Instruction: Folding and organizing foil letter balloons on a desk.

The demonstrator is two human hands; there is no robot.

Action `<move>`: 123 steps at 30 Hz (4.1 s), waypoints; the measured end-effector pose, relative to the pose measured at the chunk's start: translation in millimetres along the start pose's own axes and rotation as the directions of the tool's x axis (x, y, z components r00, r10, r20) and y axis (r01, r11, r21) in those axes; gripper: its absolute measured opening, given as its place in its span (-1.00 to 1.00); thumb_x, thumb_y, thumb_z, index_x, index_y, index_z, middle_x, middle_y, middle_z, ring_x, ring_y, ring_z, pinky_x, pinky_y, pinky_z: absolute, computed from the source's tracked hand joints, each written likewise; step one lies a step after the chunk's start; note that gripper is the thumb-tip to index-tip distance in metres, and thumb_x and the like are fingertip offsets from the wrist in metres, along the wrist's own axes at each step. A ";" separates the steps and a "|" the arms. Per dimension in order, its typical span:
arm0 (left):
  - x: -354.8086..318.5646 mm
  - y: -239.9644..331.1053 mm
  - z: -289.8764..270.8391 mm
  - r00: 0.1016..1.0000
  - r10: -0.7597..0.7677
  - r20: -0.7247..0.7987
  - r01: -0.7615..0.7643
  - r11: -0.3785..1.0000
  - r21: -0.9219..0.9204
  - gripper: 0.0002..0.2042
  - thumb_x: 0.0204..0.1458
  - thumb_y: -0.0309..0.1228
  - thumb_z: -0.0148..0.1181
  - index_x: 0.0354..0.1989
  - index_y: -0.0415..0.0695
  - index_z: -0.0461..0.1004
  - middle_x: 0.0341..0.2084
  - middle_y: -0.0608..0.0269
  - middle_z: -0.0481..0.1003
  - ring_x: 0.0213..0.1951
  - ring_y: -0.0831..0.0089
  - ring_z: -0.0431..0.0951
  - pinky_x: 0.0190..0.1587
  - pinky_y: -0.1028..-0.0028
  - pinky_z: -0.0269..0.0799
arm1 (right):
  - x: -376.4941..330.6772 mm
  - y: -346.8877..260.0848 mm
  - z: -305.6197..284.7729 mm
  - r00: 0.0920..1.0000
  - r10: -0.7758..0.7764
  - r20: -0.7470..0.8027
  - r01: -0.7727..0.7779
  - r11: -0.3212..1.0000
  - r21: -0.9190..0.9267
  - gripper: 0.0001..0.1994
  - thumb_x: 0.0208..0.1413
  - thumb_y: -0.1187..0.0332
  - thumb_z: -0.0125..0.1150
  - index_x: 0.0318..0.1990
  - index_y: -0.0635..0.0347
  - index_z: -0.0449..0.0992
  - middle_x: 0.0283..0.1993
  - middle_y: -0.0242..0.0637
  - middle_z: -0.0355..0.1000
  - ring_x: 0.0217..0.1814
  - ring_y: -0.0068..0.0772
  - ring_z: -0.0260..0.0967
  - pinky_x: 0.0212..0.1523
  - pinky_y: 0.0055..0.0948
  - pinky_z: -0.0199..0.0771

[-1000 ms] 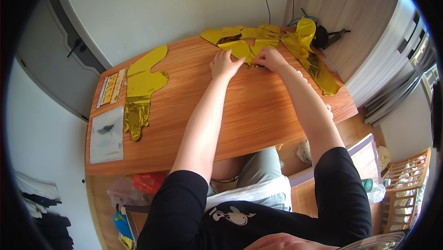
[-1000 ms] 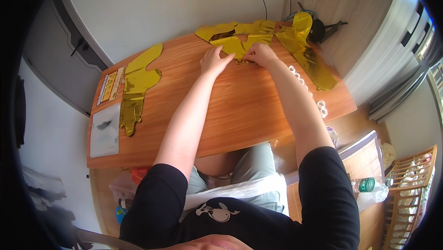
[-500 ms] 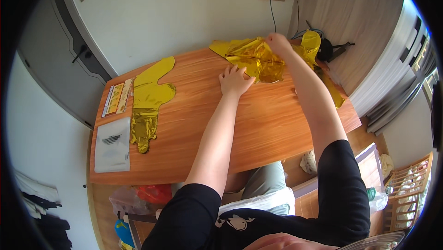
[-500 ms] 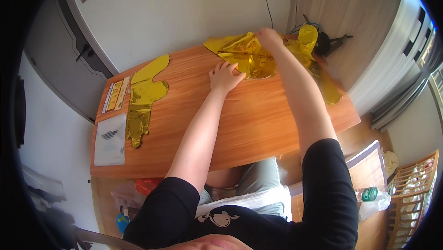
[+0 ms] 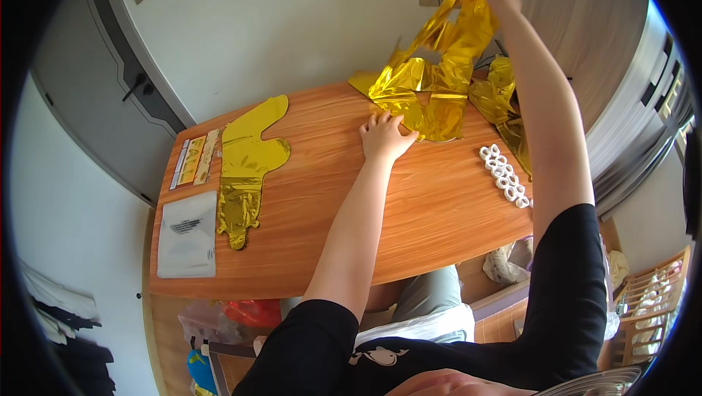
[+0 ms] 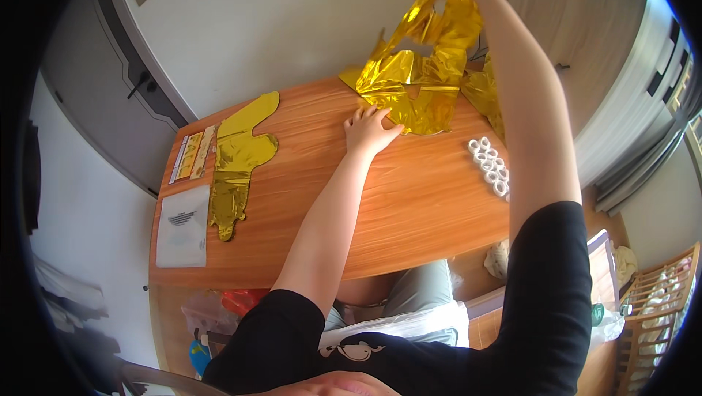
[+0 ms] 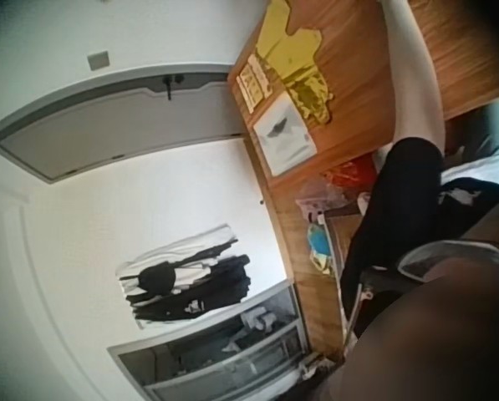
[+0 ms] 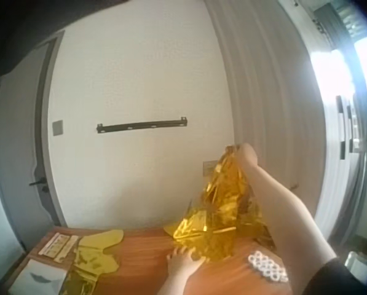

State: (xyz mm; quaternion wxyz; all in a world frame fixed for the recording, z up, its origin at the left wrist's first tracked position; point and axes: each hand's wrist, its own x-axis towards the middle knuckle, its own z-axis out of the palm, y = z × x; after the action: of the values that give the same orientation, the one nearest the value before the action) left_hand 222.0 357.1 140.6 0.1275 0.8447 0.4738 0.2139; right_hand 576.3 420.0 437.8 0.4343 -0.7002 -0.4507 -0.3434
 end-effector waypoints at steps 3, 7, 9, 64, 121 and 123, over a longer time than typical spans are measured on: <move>-14.6 -54.6 -10.0 0.993 -0.121 -0.016 0.122 0.990 0.067 -0.30 0.09 0.26 0.18 0.36 0.17 0.42 0.45 0.24 0.25 0.52 0.13 0.06 0.46 0.00 -0.10 | -20.5 -68.4 -25.1 0.992 0.079 -0.098 -0.068 0.991 0.112 -0.62 0.37 0.05 0.03 0.08 0.09 0.56 0.01 -0.02 0.58 0.11 0.12 0.51 0.12 -0.05 0.49; -13.2 -53.2 -6.1 0.993 -0.118 -0.023 0.119 0.991 0.059 -0.30 0.10 0.26 0.17 0.35 0.17 0.43 0.45 0.24 0.25 0.52 0.13 0.06 0.47 -0.04 -0.11 | -5.0 -72.8 -116.3 0.929 0.142 -0.341 -0.027 0.947 0.319 -0.63 0.37 0.12 0.04 0.05 0.25 0.51 0.01 0.11 0.57 0.11 0.21 0.48 0.13 -0.03 0.45; -9.4 -45.0 -6.5 0.995 -0.102 -0.011 0.103 0.994 0.037 -0.29 0.10 0.25 0.19 0.36 0.15 0.41 0.45 0.22 0.25 0.52 0.12 0.06 0.47 -0.03 -0.09 | -2.8 -71.6 -161.4 0.939 0.005 -0.344 0.099 0.954 0.284 -0.67 0.36 0.19 0.05 0.03 0.27 0.52 -0.04 0.07 0.58 0.04 0.21 0.50 0.06 -0.06 0.49; -306.9 -211.3 -229.8 0.926 -0.316 -0.208 0.337 0.939 0.075 -0.37 0.03 0.03 0.43 0.20 -0.09 0.48 -0.03 0.16 0.59 0.01 0.24 0.61 0.01 0.28 0.53 | -436.2 -178.6 -78.5 0.232 -0.716 0.658 0.332 0.694 0.639 -0.24 0.34 -0.16 0.03 0.51 0.16 0.15 0.52 0.02 0.15 0.57 0.14 0.03 0.54 0.04 -0.04; -350.9 -198.8 -159.2 0.673 -0.364 -0.644 0.469 0.883 -0.009 -0.69 0.10 -0.29 0.39 -0.11 -0.29 0.62 -0.22 -0.03 0.57 -0.10 0.00 0.57 0.01 0.17 0.50 | -500.6 -451.9 -3.7 0.066 -0.432 0.899 -0.904 0.355 0.237 -0.74 0.34 0.28 0.16 -0.03 0.31 0.57 -0.15 -0.12 0.57 -0.20 -0.14 0.55 -0.19 -0.26 0.59; -342.6 -192.9 -157.8 0.684 -0.369 -0.629 0.459 0.888 -0.021 -0.68 0.10 -0.29 0.39 -0.11 -0.29 0.63 -0.22 -0.02 0.57 -0.10 0.00 0.57 0.01 0.17 0.50 | -466.7 -418.6 38.5 0.064 -0.258 0.964 -0.998 -0.038 0.056 -0.77 0.39 0.36 0.05 0.03 0.33 0.50 -0.10 -0.10 0.54 -0.15 -0.17 0.54 -0.20 -0.22 0.61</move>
State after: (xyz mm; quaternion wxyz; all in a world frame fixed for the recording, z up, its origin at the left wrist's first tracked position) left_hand -155.4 166.2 115.8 -0.0482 0.6047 0.6811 0.4101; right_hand 23.7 390.6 140.8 0.5010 -0.4282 -0.3355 0.6731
